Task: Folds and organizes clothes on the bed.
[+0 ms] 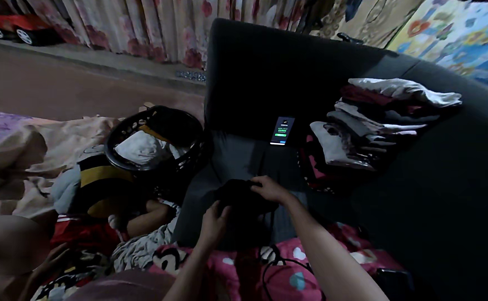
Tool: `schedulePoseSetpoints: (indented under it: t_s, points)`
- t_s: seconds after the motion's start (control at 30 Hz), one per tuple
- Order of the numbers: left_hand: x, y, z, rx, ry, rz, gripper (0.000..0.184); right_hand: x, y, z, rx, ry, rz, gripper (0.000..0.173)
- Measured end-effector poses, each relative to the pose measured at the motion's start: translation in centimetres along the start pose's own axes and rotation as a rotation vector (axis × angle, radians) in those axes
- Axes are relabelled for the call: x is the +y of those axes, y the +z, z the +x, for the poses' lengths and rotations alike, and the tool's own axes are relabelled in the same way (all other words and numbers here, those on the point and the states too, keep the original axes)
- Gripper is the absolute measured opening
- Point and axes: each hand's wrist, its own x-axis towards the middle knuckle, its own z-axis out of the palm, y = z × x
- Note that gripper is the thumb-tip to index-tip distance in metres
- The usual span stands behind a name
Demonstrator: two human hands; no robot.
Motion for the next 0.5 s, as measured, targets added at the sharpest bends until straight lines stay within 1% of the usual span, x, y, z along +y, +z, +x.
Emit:
schedulePoseSetpoints:
  t_s: [0.07, 0.13, 0.2, 0.27, 0.3, 0.37, 0.43, 0.47, 0.5]
  points:
    - [0.3, 0.1, 0.0, 0.023, -0.079, 0.030, 0.032, 0.3, 0.0, 0.4, 0.032, 0.026, 0.005, 0.031]
    - [0.5, 0.2, -0.1, -0.009, -0.179, 0.108, 0.036, 0.5, 0.8, 0.7, 0.086, 0.111, -0.065, 0.033]
    - [0.7, 0.3, -0.2, -0.026, -0.228, 0.173, 0.038, -0.8, 2.1, 0.0, 0.185, 0.192, -0.228, 0.037]
    - [0.8, 0.4, -0.1, -0.026, -0.272, 0.213, 0.041, -3.1, 3.7, -0.8, 0.277, 0.155, -0.378, 0.042]
    - [0.8, 0.4, -0.2, -0.024, -0.296, 0.229, 0.042, -4.0, 4.6, -1.3, 0.263, 0.106, -0.424, 0.044]
    - [0.8, 0.5, -0.2, -0.022, -0.335, 0.252, 0.044, -4.9, 6.4, -1.6, 0.109, 0.030, -0.461, 0.049]
    - [0.7, 0.6, -0.1, -0.030, -0.363, 0.287, 0.045, -3.9, 7.9, -0.9, -0.081, 0.003, -0.472, 0.058]
    - [0.5, 0.6, 0.0, -0.045, -0.373, 0.293, 0.044, -2.7, 8.4, -0.4, -0.137, -0.015, -0.486, 0.060]
    - [0.0, 0.7, 0.1, -0.061, -0.377, 0.294, 0.043, -1.4, 8.8, 0.1, -0.157, -0.040, -0.495, 0.061]
